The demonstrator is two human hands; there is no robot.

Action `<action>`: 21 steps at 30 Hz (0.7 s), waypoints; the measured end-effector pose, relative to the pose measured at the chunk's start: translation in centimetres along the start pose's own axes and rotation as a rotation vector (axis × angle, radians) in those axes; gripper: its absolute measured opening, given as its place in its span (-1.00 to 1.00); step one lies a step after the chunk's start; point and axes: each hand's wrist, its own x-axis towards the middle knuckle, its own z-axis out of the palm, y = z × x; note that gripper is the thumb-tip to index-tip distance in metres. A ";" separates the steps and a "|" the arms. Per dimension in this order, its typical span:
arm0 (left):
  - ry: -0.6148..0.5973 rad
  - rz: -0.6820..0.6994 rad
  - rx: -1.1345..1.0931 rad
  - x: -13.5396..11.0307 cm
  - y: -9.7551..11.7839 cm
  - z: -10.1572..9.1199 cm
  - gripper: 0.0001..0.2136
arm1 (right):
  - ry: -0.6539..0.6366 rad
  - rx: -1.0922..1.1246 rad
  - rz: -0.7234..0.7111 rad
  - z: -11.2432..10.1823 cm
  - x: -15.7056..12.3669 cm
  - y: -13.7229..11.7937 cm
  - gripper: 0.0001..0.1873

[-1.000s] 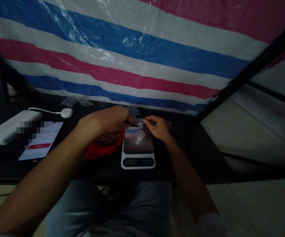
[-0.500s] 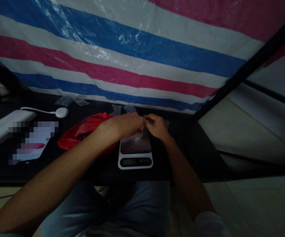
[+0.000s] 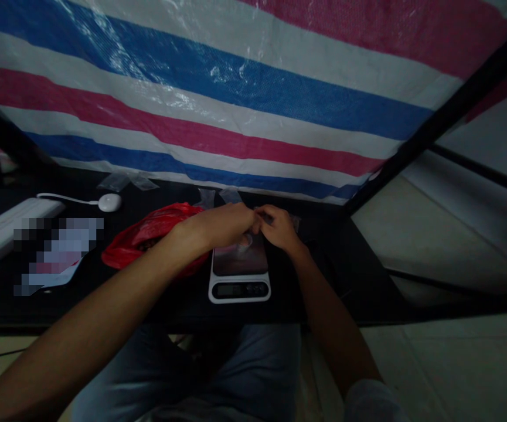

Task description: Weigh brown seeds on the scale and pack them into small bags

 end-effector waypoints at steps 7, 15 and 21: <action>0.092 0.129 -0.134 -0.1 -1.1 1.2 -0.79 | -0.011 -0.006 0.001 0.1 0.0 0.1 -0.86; 0.211 0.097 -0.214 -2.5 -2.0 -0.2 -0.72 | -0.179 0.053 -0.003 -1.1 -0.3 -0.4 -0.84; -0.020 -0.198 -0.109 -7.3 -5.6 1.1 -0.77 | -0.272 0.043 0.025 -1.3 -0.7 -0.5 -0.86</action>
